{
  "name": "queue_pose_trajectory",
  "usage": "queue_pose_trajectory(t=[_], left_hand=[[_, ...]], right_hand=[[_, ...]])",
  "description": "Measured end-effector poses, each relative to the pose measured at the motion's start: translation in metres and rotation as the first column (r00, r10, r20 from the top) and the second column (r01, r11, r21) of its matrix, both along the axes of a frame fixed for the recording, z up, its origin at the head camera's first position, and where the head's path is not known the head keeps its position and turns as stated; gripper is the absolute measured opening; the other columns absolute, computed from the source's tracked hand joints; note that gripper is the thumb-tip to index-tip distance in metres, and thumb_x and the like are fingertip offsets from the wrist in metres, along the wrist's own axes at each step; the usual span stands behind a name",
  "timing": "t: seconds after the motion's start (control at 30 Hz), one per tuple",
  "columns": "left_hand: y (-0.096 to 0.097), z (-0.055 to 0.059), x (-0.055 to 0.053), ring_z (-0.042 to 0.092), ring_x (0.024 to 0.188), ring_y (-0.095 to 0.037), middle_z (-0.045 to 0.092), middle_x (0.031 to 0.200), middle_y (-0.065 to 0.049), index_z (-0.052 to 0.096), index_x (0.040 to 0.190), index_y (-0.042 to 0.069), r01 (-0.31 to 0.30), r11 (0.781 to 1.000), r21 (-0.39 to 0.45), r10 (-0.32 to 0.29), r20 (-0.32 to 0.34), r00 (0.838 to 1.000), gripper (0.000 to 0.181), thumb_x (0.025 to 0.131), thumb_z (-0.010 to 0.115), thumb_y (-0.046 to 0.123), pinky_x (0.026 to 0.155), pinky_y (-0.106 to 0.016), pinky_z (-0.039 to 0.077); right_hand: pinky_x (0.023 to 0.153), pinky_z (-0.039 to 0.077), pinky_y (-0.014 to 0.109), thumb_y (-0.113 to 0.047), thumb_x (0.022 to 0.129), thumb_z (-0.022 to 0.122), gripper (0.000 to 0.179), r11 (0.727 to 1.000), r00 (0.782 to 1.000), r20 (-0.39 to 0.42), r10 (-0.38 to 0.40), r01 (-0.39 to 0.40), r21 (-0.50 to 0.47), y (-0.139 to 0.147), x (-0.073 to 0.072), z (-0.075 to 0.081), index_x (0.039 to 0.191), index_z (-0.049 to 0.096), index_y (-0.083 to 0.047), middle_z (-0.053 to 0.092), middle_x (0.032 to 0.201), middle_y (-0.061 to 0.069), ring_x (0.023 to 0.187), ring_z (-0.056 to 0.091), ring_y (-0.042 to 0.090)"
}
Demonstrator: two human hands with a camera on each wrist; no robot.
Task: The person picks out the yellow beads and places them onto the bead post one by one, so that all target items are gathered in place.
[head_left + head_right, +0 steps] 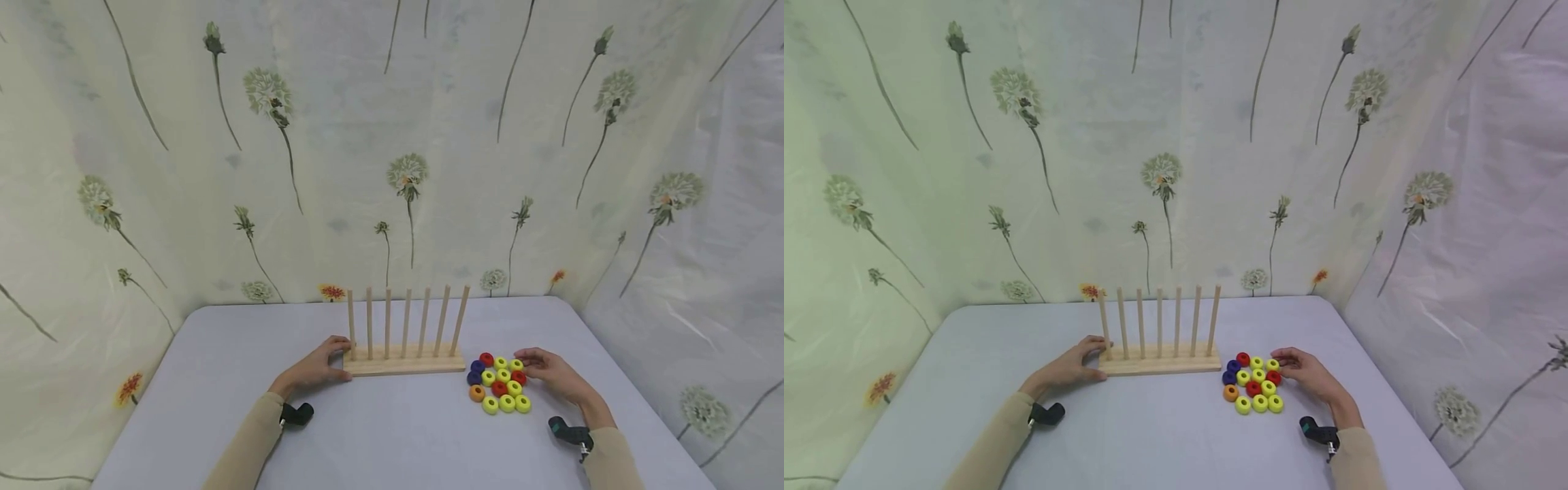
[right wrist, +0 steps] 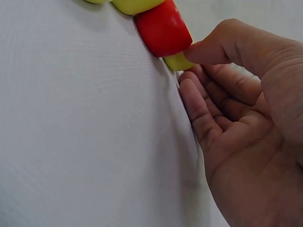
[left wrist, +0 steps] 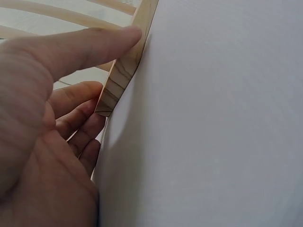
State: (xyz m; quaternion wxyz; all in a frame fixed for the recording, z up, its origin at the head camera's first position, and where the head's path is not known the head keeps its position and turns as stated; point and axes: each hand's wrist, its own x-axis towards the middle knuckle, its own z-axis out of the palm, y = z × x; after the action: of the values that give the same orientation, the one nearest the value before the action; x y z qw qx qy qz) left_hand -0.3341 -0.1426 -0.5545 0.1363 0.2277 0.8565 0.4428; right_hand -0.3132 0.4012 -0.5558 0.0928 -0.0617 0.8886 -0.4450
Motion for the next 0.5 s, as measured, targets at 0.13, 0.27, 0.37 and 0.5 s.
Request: queue_pose_trajectory(t=[0.13,0.27,0.37,0.5], left_hand=[[-0.0003,-0.0003,-0.0006,0.026,0.143,-0.033,0.035,0.147,-0.009,0.049,0.14,0.01,-0.005,1.0,-0.005,0.005,-0.008,1.0,0.071,0.079,0.079,0.031,0.114,-0.057,0.022],[-0.0007,-0.0004,-0.0002,0.027,0.142,-0.035,0.035,0.147,-0.01,0.048,0.14,0.01,-0.001,1.0,-0.006,0.001,-0.004,1.0,0.07,0.081,0.078,0.03,0.113,-0.058,0.023],[-0.0009,0.0002,0.0001,0.027,0.142,-0.036,0.035,0.147,-0.011,0.048,0.14,0.01,0.006,1.0,-0.015,-0.006,-0.006,1.0,0.069,0.081,0.077,0.031,0.113,-0.058,0.024],[-0.0008,0.0005,-0.0004,0.027,0.142,-0.036,0.036,0.147,-0.011,0.047,0.14,0.009,0.014,1.0,-0.023,-0.015,-0.019,1.0,0.069,0.082,0.076,0.031,0.113,-0.058,0.024]], right_hand=[[0.092,0.052,0.036,-0.02,0.09,0.068,0.046,1.0,1.0,-0.008,-0.009,0.009,0.005,-0.0003,-0.0022,-0.0018,0.129,0.053,-0.001,0.058,0.125,0.016,0.108,0.058,0.025],[0.088,0.052,0.033,-0.02,0.089,0.069,0.045,1.0,1.0,-0.019,-0.009,0.009,0.017,-0.0006,-0.0032,-0.0034,0.127,0.055,-0.002,0.06,0.121,0.014,0.105,0.059,0.023],[0.083,0.052,0.026,-0.017,0.089,0.069,0.043,1.0,1.0,-0.024,0.0,0.0,0.017,-0.0018,-0.002,-0.0019,0.125,0.055,0.0,0.061,0.118,0.014,0.102,0.058,0.021],[0.079,0.051,0.023,-0.015,0.089,0.069,0.041,1.0,1.0,-0.03,0.0,0.0,0.014,-0.0039,-0.0006,0.0,0.124,0.056,0.001,0.061,0.116,0.014,0.099,0.058,0.02]])
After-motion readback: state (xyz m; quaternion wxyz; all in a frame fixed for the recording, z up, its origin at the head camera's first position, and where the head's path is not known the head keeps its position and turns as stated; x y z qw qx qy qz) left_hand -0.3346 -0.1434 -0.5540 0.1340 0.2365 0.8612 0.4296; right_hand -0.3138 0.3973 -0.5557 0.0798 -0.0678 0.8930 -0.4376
